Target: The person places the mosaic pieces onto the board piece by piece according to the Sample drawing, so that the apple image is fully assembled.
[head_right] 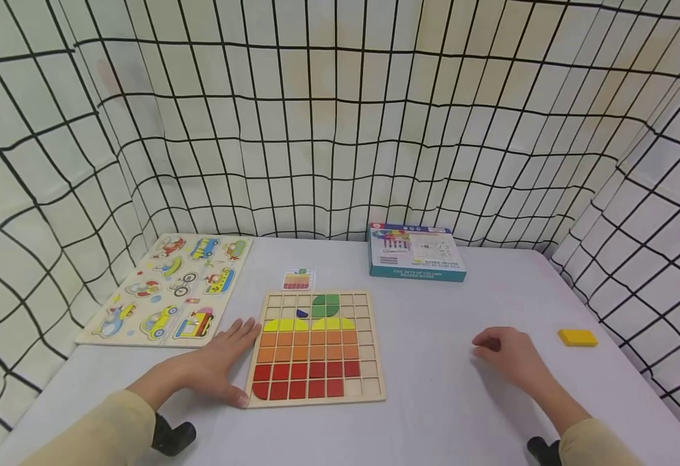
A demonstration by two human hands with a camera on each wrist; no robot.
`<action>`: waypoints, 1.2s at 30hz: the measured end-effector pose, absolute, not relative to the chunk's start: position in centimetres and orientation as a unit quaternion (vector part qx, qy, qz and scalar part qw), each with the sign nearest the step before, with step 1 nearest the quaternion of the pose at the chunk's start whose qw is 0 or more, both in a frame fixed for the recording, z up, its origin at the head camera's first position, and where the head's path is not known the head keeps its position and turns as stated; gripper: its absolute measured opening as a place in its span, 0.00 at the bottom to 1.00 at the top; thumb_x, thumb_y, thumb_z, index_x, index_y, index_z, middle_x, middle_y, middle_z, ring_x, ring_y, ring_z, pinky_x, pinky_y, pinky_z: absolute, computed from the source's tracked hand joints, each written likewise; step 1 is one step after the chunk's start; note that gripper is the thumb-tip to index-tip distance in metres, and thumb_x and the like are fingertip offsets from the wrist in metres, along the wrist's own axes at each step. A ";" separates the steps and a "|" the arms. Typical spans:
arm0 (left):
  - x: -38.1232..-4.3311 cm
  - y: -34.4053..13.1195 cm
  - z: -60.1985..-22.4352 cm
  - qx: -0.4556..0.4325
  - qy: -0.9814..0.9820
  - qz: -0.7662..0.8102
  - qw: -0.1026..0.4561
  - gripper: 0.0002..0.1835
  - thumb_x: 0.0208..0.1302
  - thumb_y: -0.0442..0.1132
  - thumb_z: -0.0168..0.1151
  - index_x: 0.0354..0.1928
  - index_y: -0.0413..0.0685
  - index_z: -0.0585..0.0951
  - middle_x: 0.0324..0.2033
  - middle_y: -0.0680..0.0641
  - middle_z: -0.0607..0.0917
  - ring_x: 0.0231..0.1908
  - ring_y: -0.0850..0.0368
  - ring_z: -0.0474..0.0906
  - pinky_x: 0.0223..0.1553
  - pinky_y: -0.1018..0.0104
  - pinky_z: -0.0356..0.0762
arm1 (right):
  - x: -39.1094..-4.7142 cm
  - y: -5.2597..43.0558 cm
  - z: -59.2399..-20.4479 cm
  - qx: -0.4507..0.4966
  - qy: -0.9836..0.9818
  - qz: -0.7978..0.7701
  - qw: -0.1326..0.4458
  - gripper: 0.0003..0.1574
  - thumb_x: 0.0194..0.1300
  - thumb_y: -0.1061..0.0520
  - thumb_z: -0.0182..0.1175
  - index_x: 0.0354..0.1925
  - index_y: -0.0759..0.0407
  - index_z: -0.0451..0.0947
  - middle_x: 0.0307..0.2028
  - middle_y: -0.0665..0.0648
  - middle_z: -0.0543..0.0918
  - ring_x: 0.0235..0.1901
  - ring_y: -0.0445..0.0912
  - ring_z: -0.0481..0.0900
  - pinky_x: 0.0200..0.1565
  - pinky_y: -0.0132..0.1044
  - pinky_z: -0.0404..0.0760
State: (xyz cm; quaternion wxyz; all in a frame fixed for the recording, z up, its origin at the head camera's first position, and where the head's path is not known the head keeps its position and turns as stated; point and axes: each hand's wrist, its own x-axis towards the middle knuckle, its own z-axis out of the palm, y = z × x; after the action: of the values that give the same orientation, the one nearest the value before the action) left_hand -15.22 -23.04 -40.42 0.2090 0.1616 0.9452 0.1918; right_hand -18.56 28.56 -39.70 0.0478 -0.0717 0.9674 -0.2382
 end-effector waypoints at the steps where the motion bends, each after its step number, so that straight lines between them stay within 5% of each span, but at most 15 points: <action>1: -15.2 -23.0 -40.4 0.163 0.945 0.191 0.209 0.68 0.45 0.56 0.82 0.80 0.38 0.51 0.81 0.35 0.48 0.81 0.31 0.37 0.78 0.32 0.41 | -18.5 29.5 -39.6 -0.063 0.969 -0.234 0.044 0.11 0.67 0.60 0.66 0.46 0.64 0.85 0.39 0.56 0.89 0.36 0.45 0.80 0.32 0.29 0.80; 17: -15.3 -23.1 -40.5 0.164 0.946 0.188 0.209 0.67 0.45 0.56 0.82 0.80 0.38 0.52 0.81 0.34 0.48 0.80 0.31 0.37 0.78 0.31 0.41 | -18.3 33.5 -40.7 -0.004 0.979 -0.189 0.083 0.24 0.65 0.49 0.69 0.46 0.70 0.82 0.31 0.52 0.84 0.32 0.45 0.75 0.31 0.36 0.75; 36: -15.4 -23.1 -40.6 0.164 0.945 0.193 0.208 0.68 0.43 0.57 0.82 0.80 0.39 0.52 0.81 0.35 0.48 0.80 0.31 0.37 0.78 0.31 0.42 | -18.3 29.0 -40.2 -0.063 0.978 -0.193 0.056 0.10 0.61 0.62 0.72 0.34 0.58 0.78 0.32 0.51 0.82 0.33 0.45 0.76 0.31 0.31 0.77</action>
State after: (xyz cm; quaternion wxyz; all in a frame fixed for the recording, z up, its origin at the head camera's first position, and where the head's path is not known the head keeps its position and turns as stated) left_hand -15.38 -23.11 -40.57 0.2076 0.1640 0.9448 0.1932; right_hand -18.29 29.02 -40.19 0.0565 -0.0629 0.9775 -0.1932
